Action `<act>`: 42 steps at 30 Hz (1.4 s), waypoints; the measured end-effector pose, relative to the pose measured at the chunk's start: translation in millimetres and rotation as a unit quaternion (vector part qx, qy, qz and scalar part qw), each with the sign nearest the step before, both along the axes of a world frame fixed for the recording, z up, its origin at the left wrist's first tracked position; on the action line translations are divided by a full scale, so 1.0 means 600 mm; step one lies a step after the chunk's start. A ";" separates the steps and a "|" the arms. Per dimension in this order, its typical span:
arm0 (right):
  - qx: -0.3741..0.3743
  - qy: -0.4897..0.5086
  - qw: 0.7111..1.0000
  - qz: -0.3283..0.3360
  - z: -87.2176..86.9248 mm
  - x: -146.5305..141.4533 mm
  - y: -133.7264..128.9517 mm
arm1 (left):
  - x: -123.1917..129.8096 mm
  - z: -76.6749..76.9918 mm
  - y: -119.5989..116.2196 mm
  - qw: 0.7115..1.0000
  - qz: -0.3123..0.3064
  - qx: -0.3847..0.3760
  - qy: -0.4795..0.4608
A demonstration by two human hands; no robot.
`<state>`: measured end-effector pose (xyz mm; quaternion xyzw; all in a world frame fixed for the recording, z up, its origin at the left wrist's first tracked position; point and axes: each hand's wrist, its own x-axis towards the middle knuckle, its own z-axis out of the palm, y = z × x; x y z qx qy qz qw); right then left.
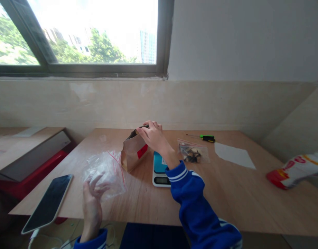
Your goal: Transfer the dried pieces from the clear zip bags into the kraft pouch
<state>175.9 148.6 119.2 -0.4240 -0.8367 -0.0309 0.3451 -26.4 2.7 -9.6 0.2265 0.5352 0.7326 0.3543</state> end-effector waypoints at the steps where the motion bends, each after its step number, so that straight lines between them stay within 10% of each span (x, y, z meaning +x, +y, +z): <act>1: 0.003 0.003 1.000 -0.006 -0.001 -0.001 0.001 | 0.000 0.001 0.000 1.000 0.000 -0.001 0.002; 18: -0.051 0.177 0.981 0.065 -0.010 0.023 -0.011 | -0.049 0.019 0.026 0.989 0.013 -0.004 0.147; 22: -0.085 0.183 0.977 0.071 -0.027 0.049 -0.049 | -0.102 0.029 0.082 0.948 0.028 -0.144 0.282; 29: -0.104 0.143 0.983 -0.051 -0.130 0.177 -0.060 | -0.113 0.054 0.073 0.859 0.162 -0.192 0.446; 35: -0.143 0.039 0.953 -0.263 -0.242 0.277 -0.030 | -0.070 -0.010 0.057 0.778 -0.005 -0.139 0.613; 39: -0.155 -0.024 0.937 -0.312 -0.282 0.294 -0.037 | -0.069 -0.068 0.074 0.773 -0.074 -0.182 0.603; 42: -0.142 -0.033 0.936 -0.319 -0.286 0.302 -0.045 | -0.067 -0.058 0.071 0.798 -0.052 -0.174 0.575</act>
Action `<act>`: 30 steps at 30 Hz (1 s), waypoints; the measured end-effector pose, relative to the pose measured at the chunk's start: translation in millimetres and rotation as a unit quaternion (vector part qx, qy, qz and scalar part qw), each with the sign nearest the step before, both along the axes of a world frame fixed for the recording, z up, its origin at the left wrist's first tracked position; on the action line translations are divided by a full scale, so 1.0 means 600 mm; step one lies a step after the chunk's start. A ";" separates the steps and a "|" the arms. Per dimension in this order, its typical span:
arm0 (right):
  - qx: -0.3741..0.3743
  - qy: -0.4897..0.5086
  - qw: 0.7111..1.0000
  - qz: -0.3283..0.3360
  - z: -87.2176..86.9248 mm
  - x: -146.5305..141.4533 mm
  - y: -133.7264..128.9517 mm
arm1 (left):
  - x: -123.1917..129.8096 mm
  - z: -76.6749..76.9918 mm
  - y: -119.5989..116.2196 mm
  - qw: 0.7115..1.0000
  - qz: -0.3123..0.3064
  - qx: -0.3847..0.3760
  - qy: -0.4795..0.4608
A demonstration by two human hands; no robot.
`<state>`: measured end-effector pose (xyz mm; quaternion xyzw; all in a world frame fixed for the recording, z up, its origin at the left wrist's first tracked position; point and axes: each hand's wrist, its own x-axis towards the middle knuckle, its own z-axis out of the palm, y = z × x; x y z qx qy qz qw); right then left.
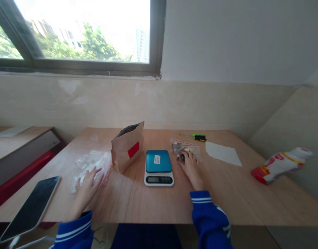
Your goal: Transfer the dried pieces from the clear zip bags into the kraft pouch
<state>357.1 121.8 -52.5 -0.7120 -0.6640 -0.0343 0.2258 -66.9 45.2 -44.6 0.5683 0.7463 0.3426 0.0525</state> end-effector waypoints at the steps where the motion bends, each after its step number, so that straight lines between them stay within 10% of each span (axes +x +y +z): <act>1: 0.005 0.004 1.000 -0.003 0.003 0.003 -0.001 | 0.002 0.013 -0.005 1.000 0.009 0.022 -0.010; 9: 0.084 0.200 0.976 0.002 0.074 0.001 -0.047 | 0.071 0.094 -0.074 0.963 -0.041 0.135 -0.228; 15: 0.118 0.557 0.822 -0.005 0.130 -0.070 -0.163 | 0.187 0.107 -0.097 0.897 -0.200 0.035 -0.393; 20: 0.003 0.709 0.699 0.096 0.134 -0.147 -0.223 | 0.238 0.104 -0.107 0.825 -0.311 -0.051 -0.469; 30: -0.024 0.669 0.739 0.069 0.105 -0.191 -0.194 | 0.239 0.102 -0.104 0.778 -0.292 -0.098 -0.548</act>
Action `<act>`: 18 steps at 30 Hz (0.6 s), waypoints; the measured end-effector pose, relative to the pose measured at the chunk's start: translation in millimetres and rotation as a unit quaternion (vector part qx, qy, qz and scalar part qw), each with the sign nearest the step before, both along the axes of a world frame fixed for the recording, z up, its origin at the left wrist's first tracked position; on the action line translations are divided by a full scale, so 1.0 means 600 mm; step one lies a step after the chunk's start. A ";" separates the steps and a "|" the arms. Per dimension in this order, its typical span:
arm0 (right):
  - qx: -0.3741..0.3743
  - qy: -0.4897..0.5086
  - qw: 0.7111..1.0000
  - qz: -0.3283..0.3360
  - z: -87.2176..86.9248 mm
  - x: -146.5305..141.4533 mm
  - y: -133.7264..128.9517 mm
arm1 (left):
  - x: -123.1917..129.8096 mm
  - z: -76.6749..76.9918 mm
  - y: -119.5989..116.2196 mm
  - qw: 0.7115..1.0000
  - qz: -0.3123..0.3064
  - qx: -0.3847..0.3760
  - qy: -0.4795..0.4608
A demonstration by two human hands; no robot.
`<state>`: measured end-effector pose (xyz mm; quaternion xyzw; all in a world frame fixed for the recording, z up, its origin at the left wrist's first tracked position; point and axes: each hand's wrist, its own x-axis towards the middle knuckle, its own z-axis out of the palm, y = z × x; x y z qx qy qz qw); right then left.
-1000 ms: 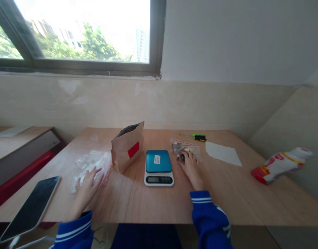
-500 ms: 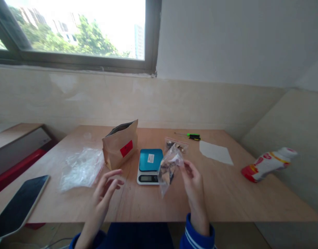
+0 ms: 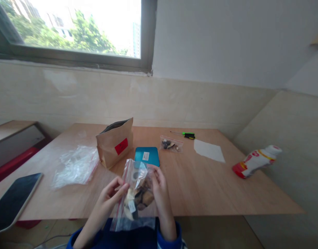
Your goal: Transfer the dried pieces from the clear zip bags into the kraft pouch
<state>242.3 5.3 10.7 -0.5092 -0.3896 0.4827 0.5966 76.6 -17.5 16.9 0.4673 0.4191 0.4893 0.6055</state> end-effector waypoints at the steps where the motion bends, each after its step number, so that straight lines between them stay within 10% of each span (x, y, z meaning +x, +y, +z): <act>1: 0.005 -0.025 0.999 -0.036 -0.004 -0.001 0.002 | 0.000 0.001 -0.001 1.000 0.012 0.001 0.002; 5: 0.051 -0.140 0.983 -0.110 0.001 -0.009 -0.006 | 0.000 0.003 -0.004 0.999 0.052 -0.014 0.011; 11: 0.081 -0.238 0.951 0.179 0.048 -0.048 -0.043 | 0.001 0.007 -0.004 0.994 0.104 0.007 0.032; 18: 0.077 -0.269 0.931 0.233 0.052 -0.064 -0.052 | -0.007 0.000 -0.003 0.995 0.095 -0.034 0.005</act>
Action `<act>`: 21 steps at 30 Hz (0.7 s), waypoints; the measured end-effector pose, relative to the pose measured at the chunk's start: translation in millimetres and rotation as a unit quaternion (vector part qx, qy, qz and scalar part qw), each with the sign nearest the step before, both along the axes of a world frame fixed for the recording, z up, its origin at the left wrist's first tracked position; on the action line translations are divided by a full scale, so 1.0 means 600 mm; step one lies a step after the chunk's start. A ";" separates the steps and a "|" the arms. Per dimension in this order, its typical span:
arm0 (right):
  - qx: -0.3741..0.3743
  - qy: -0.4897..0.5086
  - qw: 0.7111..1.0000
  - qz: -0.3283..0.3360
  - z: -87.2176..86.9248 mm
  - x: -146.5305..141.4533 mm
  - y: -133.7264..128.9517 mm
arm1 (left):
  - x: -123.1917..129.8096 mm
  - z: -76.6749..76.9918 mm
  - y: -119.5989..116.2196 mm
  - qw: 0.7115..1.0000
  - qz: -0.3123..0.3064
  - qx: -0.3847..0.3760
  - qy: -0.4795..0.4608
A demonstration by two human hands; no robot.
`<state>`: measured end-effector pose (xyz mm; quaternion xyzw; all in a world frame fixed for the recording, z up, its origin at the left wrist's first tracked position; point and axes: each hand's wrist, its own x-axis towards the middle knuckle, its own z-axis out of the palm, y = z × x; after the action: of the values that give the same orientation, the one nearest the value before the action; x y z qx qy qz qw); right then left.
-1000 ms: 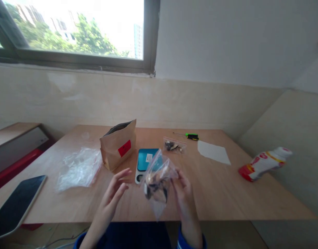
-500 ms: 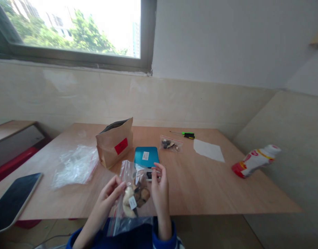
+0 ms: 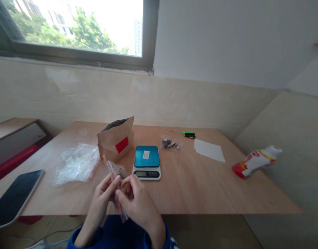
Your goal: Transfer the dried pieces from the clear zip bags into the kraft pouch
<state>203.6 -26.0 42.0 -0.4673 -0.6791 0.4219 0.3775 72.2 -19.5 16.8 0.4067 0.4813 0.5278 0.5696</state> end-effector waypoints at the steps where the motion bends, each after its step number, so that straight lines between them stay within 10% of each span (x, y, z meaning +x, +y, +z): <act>1: 0.005 -0.002 1.000 0.001 -0.001 0.000 -0.001 | -0.001 -0.002 0.001 1.000 -0.002 0.004 0.002; 21: 0.019 -0.004 1.000 -0.009 -0.013 0.002 0.006 | -0.004 -0.018 0.008 0.993 -0.062 0.049 0.091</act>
<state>205.1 -22.7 34.1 -0.4678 -0.6844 0.4040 0.3868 69.7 -14.6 5.9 0.5095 0.4791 0.4751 0.5341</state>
